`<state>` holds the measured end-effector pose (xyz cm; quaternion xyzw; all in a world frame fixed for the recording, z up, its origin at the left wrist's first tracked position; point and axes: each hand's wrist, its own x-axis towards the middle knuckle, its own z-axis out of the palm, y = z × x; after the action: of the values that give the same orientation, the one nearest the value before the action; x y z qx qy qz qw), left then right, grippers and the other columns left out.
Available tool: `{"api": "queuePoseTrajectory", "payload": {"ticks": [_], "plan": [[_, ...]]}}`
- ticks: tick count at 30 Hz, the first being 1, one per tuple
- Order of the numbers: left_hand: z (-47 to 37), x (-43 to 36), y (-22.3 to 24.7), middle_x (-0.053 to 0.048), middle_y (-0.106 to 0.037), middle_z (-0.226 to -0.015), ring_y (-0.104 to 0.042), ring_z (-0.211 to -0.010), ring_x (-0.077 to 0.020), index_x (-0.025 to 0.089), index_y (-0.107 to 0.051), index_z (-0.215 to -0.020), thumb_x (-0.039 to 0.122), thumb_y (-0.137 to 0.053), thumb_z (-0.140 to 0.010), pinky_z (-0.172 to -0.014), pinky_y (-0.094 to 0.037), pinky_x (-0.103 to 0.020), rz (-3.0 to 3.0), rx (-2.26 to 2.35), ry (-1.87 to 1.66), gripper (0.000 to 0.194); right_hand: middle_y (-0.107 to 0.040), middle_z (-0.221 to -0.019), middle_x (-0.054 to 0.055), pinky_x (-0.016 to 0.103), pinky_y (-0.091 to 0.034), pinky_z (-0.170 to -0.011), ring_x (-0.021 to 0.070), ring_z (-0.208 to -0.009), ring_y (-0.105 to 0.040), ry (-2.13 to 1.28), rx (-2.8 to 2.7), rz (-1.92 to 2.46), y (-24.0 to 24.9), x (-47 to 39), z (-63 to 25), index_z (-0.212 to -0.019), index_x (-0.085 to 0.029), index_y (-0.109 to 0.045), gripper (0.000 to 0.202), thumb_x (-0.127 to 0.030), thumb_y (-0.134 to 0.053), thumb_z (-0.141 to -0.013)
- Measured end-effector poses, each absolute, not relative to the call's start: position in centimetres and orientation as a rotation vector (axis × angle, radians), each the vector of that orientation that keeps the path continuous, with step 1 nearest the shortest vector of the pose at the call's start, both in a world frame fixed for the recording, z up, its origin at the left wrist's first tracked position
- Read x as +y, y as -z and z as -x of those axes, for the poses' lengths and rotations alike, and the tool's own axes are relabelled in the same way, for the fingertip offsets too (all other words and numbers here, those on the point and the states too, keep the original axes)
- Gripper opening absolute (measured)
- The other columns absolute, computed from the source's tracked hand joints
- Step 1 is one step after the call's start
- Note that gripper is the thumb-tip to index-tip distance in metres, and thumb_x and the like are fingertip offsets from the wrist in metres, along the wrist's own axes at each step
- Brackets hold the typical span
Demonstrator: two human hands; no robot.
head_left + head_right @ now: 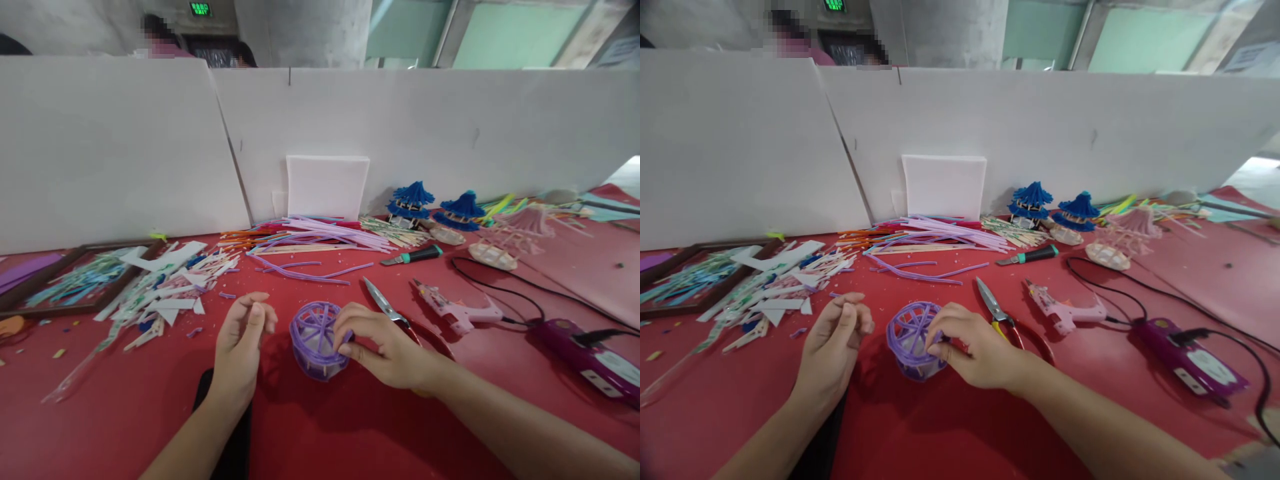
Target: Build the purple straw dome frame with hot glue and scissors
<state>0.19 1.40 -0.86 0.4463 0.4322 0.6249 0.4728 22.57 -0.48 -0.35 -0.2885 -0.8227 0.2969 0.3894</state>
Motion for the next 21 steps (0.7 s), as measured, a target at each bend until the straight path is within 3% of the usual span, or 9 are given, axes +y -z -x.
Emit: {"api": "queuePoseTrajectory", "payload": {"ticks": [4,10,16,21], "plan": [[-0.27,1.77,0.70,0.000,-0.061,-0.079,-0.055,-0.067,-0.0102,0.017,-0.060,-0.075,0.041,-0.084,-0.059,-0.061,-0.046,-0.021,-1.037,1.027,-1.466,0.037,-0.065,-0.088,0.007,0.034,-0.049,-0.081,0.0180,-0.088,-0.058,-0.745,-2.094,0.746,0.51,-0.53,-22.53,-0.087,-0.019,-0.062,0.010,-0.021,-0.053,-0.092],[-0.37,1.56,0.46,0.001,-0.061,-0.056,-0.054,-0.054,-0.0095,0.015,-0.063,-0.055,0.031,-0.089,-0.047,-0.054,-0.047,-0.021,-0.941,0.986,-1.360,0.032,-0.064,-0.086,0.007,0.034,-0.049,-0.081,0.0180,-0.087,-0.059,-0.731,-2.083,0.732,0.54,-0.64,-22.47,-0.086,-0.019,-0.061,0.014,-0.024,-0.051,-0.094],[-0.50,1.20,0.14,-0.001,-0.065,-0.056,-0.058,-0.052,-0.0107,0.014,-0.068,-0.060,0.036,-0.089,-0.047,-0.050,-0.050,-0.021,-0.852,0.985,-1.305,0.033,-0.064,-0.085,0.008,0.035,-0.050,-0.080,0.0180,-0.086,-0.059,-0.714,-2.100,0.739,0.45,-0.69,-22.49,-0.086,-0.019,-0.060,0.017,-0.028,-0.050,-0.095],[-0.66,1.36,-0.15,0.000,-0.066,-0.063,-0.062,-0.061,-0.0115,0.016,-0.070,-0.076,0.032,-0.087,-0.049,-0.061,-0.055,-0.024,-0.788,0.966,-1.328,0.036,-0.064,-0.086,0.007,0.035,-0.050,-0.080,0.0182,-0.087,-0.059,-0.706,-2.106,0.740,0.36,-0.68,-22.53,-0.086,-0.020,-0.061,0.013,-0.025,-0.052,-0.094]]}}
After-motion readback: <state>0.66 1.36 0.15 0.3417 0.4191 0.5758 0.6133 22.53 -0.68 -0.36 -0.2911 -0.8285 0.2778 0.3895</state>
